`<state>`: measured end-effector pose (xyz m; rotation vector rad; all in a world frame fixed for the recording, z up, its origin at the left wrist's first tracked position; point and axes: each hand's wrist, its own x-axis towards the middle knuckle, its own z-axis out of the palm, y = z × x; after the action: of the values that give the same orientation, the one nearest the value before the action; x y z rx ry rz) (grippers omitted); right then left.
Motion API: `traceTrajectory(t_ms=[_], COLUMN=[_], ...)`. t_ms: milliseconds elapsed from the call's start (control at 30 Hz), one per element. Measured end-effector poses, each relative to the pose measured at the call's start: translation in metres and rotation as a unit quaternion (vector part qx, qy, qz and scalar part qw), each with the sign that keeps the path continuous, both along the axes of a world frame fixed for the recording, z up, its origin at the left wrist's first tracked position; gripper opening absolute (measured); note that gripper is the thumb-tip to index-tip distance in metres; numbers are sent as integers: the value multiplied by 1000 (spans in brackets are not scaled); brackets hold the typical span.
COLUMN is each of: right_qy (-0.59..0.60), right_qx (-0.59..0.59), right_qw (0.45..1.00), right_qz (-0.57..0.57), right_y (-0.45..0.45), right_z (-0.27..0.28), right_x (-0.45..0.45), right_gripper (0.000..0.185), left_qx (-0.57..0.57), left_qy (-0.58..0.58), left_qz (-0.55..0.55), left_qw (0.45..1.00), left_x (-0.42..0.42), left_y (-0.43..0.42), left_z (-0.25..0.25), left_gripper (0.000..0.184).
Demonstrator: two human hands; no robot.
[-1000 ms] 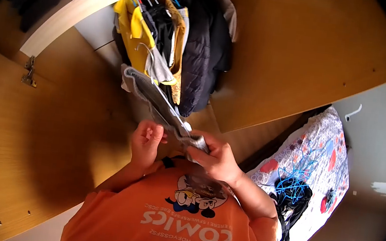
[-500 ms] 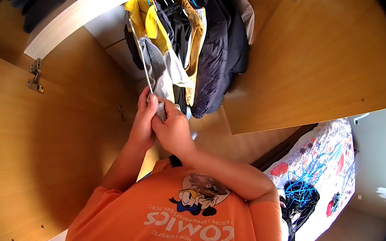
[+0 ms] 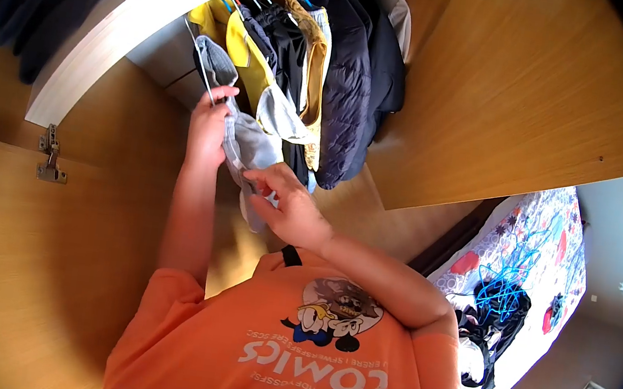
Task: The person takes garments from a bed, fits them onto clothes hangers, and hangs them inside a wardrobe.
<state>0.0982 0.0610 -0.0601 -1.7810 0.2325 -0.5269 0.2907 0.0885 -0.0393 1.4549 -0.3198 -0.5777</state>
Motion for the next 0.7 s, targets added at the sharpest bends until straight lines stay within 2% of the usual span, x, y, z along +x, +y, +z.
traceTrajectory(t_ms=[33, 233, 300, 467, 533, 700], right_qy=[-22, -10, -11, 0, -4, -30], right_qx=[-12, -19, -19, -17, -69, -54], right_qw=[999, 999, 999, 999, 997, 997], right_qz=[-20, -30, -35, -35, -45, -50], right_y=[0, -7, -8, -15, -22, -31], right_z=[-1, -5, -7, -7, 3, 20], right_x=[-1, -5, -5, -2, 5, 18], right_gripper=[28, 16, 16, 15, 13, 14], left_qx=[-8, -18, -43, 0, -5, 44], left_qy=[5, 12, 25, -38, -27, -51], left_qz=[-4, -19, -19, -51, -42, -53], left_qw=[1000, 1000, 999, 998, 999, 996], left_x=[11, 69, 87, 138, 137, 156], left_y=[-5, -38, -50, -69, -73, -76], left_z=[-1, 6, 2, -5, 5, -12], left_gripper=[31, 23, 21, 25, 26, 26])
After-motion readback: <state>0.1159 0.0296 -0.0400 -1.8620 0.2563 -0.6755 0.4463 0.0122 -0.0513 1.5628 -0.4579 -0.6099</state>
